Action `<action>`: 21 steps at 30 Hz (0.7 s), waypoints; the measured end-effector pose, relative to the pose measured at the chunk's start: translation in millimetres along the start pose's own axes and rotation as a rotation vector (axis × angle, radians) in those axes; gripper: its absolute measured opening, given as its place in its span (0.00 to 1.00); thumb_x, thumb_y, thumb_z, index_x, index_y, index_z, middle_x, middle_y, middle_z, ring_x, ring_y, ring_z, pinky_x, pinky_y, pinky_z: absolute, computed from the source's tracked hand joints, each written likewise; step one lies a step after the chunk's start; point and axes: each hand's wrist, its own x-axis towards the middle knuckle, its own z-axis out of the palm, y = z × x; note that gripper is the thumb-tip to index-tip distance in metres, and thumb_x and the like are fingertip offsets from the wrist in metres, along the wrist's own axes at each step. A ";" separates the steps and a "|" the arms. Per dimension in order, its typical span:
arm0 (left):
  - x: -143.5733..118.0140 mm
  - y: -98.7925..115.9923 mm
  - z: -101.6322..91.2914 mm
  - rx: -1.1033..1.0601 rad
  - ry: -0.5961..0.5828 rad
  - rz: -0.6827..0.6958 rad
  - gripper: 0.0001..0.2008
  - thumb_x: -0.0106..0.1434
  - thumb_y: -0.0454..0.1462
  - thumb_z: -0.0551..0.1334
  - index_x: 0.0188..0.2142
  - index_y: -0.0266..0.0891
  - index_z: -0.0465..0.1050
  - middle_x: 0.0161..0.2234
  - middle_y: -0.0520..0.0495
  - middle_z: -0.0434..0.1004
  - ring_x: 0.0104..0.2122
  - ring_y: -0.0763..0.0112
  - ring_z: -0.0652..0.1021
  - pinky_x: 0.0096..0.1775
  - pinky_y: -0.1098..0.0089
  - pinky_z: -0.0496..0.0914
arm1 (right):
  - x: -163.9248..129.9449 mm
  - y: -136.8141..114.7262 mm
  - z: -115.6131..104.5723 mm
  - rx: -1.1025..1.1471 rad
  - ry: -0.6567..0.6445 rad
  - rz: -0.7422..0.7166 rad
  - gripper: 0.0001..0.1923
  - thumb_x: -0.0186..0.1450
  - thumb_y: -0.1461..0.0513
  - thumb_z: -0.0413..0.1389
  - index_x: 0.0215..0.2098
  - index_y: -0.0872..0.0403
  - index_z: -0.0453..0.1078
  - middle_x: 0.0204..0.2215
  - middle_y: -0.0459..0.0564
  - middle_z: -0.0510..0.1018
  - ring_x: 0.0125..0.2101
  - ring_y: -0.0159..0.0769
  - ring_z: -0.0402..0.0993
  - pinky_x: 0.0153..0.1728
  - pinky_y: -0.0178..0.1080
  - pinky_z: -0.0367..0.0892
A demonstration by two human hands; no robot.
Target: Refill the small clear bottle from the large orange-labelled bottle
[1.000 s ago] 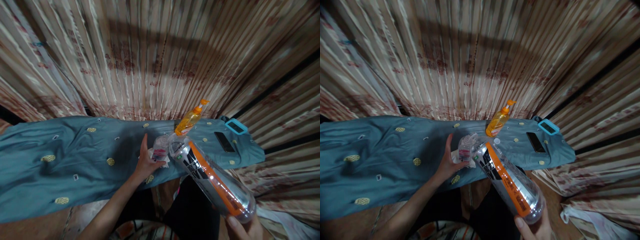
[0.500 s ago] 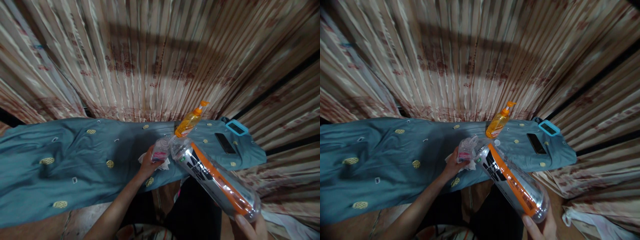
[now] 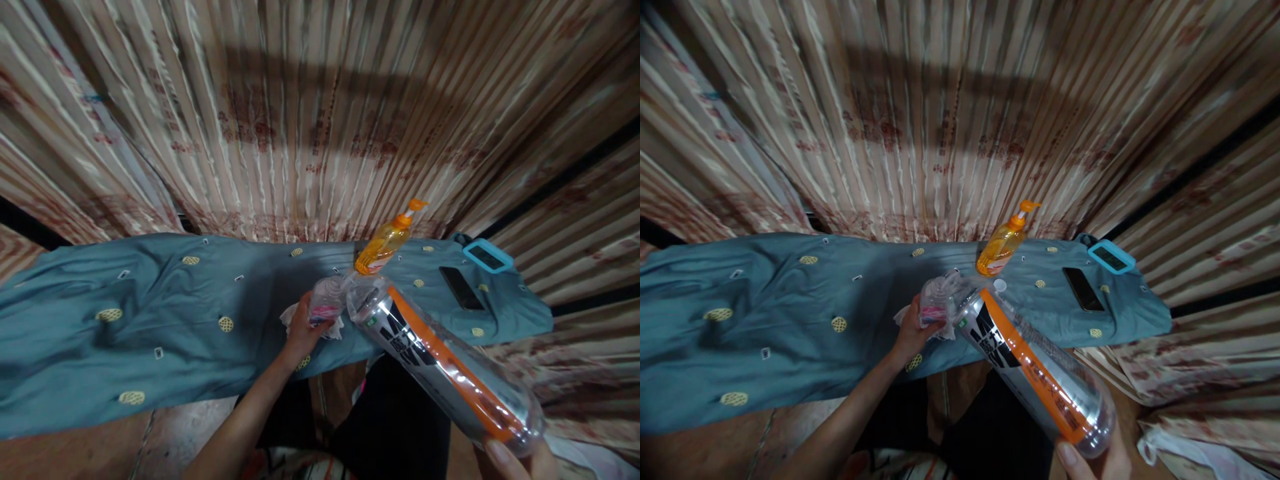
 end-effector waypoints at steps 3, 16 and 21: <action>-2.8 -5.5 1.3 0.051 0.012 0.023 0.38 0.59 0.48 0.76 0.64 0.43 0.67 0.60 0.38 0.78 0.61 0.46 0.79 0.65 0.45 0.71 | 2.4 -1.0 1.4 -0.012 0.031 0.046 0.48 0.63 0.40 0.65 0.75 0.49 0.61 0.68 0.57 0.72 0.73 0.72 0.56 0.70 0.70 0.59; -3.3 -25.9 3.7 0.070 0.052 0.075 0.43 0.55 0.45 0.78 0.66 0.41 0.66 0.63 0.34 0.77 0.62 0.45 0.79 0.65 0.44 0.71 | 5.8 -52.1 24.7 0.101 0.051 0.052 0.51 0.58 0.37 0.69 0.70 0.51 0.63 0.69 0.60 0.70 0.71 0.67 0.61 0.75 0.63 0.47; -1.5 -31.0 2.9 0.057 0.056 0.097 0.42 0.55 0.45 0.79 0.65 0.43 0.67 0.61 0.37 0.79 0.63 0.47 0.78 0.67 0.45 0.70 | 7.4 -68.9 33.0 0.141 0.070 0.109 0.57 0.51 0.33 0.72 0.68 0.52 0.65 0.69 0.61 0.70 0.72 0.68 0.60 0.75 0.63 0.47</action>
